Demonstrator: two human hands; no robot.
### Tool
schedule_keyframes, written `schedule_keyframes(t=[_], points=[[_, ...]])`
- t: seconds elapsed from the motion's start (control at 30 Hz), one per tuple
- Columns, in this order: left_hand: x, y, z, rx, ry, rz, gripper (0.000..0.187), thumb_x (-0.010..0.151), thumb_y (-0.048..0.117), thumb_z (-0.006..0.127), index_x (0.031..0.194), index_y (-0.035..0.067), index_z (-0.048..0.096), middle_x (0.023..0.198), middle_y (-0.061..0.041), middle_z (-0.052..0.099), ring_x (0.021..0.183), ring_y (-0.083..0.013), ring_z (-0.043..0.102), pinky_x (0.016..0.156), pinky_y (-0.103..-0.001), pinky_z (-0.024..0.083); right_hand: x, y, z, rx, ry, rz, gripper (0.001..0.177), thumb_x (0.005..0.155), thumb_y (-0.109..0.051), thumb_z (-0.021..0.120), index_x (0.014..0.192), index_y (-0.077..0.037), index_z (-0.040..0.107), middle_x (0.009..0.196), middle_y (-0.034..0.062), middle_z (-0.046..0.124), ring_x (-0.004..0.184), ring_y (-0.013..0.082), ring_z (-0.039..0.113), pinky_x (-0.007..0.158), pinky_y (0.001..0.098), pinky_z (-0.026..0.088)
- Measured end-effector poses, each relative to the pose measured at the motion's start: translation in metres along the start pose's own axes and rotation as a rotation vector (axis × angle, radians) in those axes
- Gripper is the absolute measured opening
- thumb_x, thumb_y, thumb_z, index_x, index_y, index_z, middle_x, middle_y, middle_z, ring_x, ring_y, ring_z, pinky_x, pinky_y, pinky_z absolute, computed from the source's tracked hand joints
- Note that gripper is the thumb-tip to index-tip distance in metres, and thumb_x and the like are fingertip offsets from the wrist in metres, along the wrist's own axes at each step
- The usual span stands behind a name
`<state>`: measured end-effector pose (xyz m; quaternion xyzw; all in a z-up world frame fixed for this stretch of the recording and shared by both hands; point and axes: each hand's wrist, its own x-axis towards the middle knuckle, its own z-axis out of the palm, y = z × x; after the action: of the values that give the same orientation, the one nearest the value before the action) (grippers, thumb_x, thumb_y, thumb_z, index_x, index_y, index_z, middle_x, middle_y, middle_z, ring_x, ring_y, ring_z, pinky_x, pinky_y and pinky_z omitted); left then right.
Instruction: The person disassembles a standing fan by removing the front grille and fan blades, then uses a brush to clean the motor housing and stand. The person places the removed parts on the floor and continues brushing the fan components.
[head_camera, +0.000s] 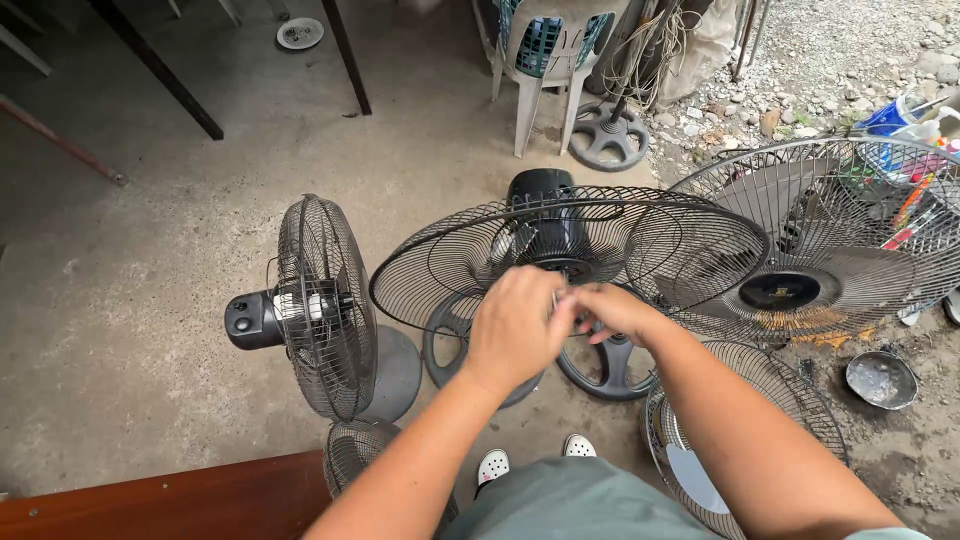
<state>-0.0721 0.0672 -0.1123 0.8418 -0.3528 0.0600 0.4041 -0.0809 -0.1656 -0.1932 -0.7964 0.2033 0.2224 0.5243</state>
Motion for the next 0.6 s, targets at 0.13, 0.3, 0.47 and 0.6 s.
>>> schedule_keyframes(t=[0.13,0.3,0.47,0.6], points=[[0.012,-0.073,0.078,-0.825,0.025,-0.765,0.043,0.099,0.044,0.056,0.112,0.005,0.067,0.113,-0.01,0.07,0.105,-0.0251,0.068,0.088,-0.04,0.059,-0.009,-0.002,-0.011,-0.553,0.27,-0.183,0.062,0.093,-0.059,0.058,0.124,-0.006,0.069,0.097,0.0134,0.078,0.088,0.0258,0.073,0.083,0.0384,0.058],[0.007,-0.11,0.145,-1.078,0.065,-1.049,0.048,0.099,0.051,0.053,0.116,0.006,0.058,0.115,-0.009,0.066,0.102,-0.0218,0.065,0.085,-0.04,0.058,-0.005,-0.009,-0.002,-0.161,0.166,-0.089,0.054,0.099,-0.053,0.048,0.11,-0.004,0.067,0.089,0.0112,0.076,0.081,0.0357,0.072,0.075,0.0458,0.059],[0.003,-0.104,0.179,-1.205,0.158,-1.083,0.061,0.105,0.06,0.039,0.102,0.006,0.068,0.09,-0.005,0.063,0.083,-0.0193,0.055,0.07,-0.032,0.046,0.012,-0.011,0.022,-0.697,0.497,-0.365,0.057,0.104,-0.053,0.05,0.088,-0.004,0.074,0.081,0.0204,0.071,0.082,0.0399,0.07,0.076,0.0485,0.054],[0.013,-0.097,0.185,-1.057,0.254,-1.075,0.065,0.107,0.056,0.035,0.094,0.003,0.071,0.085,-0.005,0.066,0.077,-0.019,0.052,0.071,-0.034,0.04,0.02,-0.006,0.013,0.028,0.176,-0.212,0.054,0.1,-0.054,0.048,0.095,-0.005,0.071,0.067,0.0054,0.067,0.061,0.0194,0.06,0.061,0.0322,0.044]])
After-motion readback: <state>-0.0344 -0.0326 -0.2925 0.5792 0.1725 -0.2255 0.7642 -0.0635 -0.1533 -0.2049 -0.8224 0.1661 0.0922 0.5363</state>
